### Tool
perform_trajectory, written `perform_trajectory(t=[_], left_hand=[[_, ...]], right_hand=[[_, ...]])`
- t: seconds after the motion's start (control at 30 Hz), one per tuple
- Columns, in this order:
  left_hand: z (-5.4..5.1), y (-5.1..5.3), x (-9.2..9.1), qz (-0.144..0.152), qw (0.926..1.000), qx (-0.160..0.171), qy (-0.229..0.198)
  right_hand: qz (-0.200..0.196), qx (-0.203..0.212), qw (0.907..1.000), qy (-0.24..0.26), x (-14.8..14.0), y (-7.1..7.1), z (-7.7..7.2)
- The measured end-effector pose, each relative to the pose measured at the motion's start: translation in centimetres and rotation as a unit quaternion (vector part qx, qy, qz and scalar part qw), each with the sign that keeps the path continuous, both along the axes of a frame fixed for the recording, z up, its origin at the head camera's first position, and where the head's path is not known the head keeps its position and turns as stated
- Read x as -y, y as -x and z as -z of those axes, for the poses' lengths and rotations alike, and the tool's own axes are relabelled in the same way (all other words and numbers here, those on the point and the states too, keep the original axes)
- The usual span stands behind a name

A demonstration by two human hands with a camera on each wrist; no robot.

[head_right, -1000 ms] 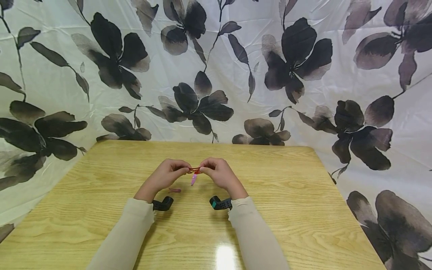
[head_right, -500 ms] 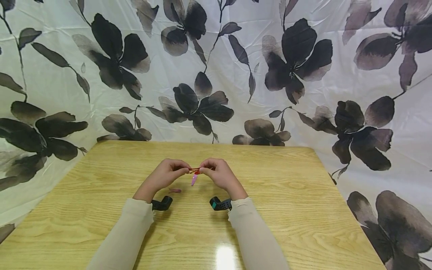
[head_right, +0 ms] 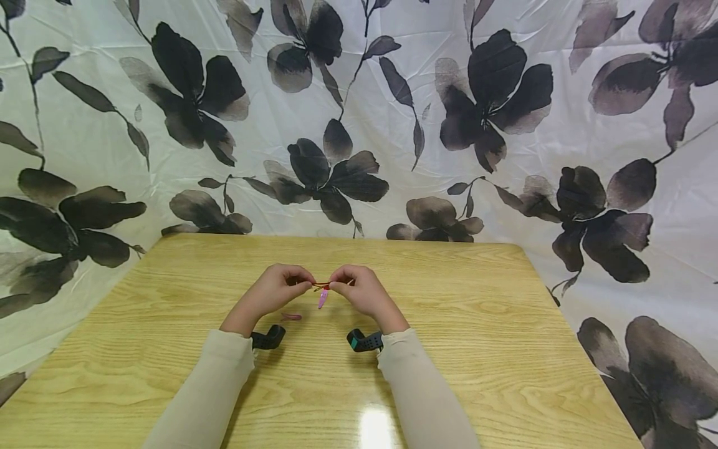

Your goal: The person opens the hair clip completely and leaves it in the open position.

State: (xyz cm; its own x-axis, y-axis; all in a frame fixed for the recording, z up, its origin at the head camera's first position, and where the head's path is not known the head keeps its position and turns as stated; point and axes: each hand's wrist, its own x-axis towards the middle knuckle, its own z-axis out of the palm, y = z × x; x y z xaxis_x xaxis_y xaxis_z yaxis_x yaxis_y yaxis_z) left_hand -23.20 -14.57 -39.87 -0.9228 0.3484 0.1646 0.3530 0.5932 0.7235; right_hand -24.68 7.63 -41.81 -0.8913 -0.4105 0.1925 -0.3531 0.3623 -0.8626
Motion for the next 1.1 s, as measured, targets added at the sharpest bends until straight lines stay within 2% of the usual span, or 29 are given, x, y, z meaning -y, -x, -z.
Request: perform_trajectory(t=[0.3,0.53,0.8,1.1], left_hand=[[0.0,-0.1,0.2,0.001,0.9999,-0.005,0.013],[0.0,-0.1,0.5,0.002,0.9997,0.011,0.022],[0.4,0.2,0.8,0.007,0.9990,0.025,0.037],[0.9,0.5,1.1,0.008,0.9975,0.050,0.049]], right_hand=[[0.000,-0.001,0.9999,-0.014,0.3,0.0,0.4],[0.001,0.005,0.9998,-0.017,0.6,-0.2,0.6],[-0.006,0.004,0.9999,-0.009,1.1,-0.2,1.2],[0.000,-0.014,0.9985,-0.054,1.7,-0.4,1.6]])
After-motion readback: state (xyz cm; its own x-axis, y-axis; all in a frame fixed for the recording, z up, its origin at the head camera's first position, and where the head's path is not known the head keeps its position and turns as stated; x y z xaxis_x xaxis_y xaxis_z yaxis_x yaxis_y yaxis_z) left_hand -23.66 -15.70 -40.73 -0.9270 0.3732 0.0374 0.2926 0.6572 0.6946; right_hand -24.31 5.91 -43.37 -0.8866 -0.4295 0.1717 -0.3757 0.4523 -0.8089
